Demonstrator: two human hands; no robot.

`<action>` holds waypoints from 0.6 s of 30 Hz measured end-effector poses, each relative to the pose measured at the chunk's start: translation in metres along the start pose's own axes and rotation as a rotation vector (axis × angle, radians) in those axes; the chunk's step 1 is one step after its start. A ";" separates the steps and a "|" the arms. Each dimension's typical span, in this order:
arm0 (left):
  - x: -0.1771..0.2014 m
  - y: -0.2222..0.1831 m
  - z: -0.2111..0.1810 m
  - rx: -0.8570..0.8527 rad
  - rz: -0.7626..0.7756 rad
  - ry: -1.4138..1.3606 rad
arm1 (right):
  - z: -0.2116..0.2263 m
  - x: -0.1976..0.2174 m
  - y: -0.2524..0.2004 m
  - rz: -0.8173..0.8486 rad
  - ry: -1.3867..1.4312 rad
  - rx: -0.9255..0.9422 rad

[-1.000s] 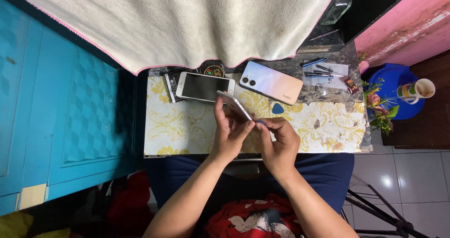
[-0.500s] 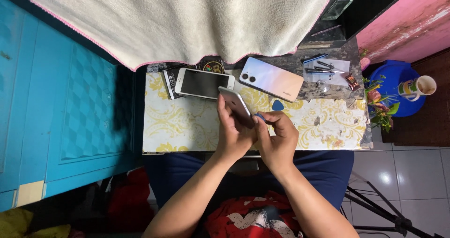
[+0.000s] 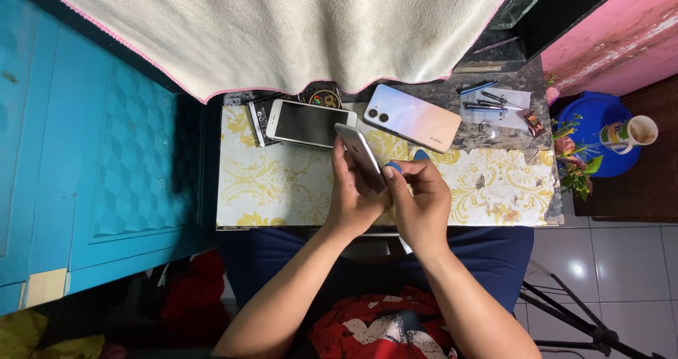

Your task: Using a plastic prying tool to carefully remove the back cover of a smartphone at an electronics repair bench.

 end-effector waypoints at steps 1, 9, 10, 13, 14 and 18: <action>0.004 0.002 0.027 0.000 -0.002 0.000 | 0.008 -0.003 0.001 0.002 0.001 -0.001; 0.008 -0.003 0.046 -0.156 0.036 -0.015 | 0.028 -0.009 0.001 -0.060 -0.269 0.346; 0.008 -0.003 0.041 -0.156 0.035 -0.016 | 0.031 -0.011 -0.001 -0.059 -0.270 0.346; 0.006 -0.003 0.027 -0.201 0.053 0.027 | 0.041 -0.014 -0.006 -0.065 -0.363 0.427; 0.006 -0.003 0.027 -0.214 0.068 0.017 | 0.041 -0.012 -0.006 -0.064 -0.373 0.438; 0.010 -0.003 0.058 -0.216 0.086 -0.024 | 0.034 -0.007 -0.003 -0.062 -0.330 0.328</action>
Point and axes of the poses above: each hand's wrist, its own y-axis towards the middle knuckle, its own x-axis out of the back of the hand, z = x × y, the point moved 7 cm from there along y, towards the middle knuckle, and after that the axes turned 9 degrees about x, right-handed, at the moved point
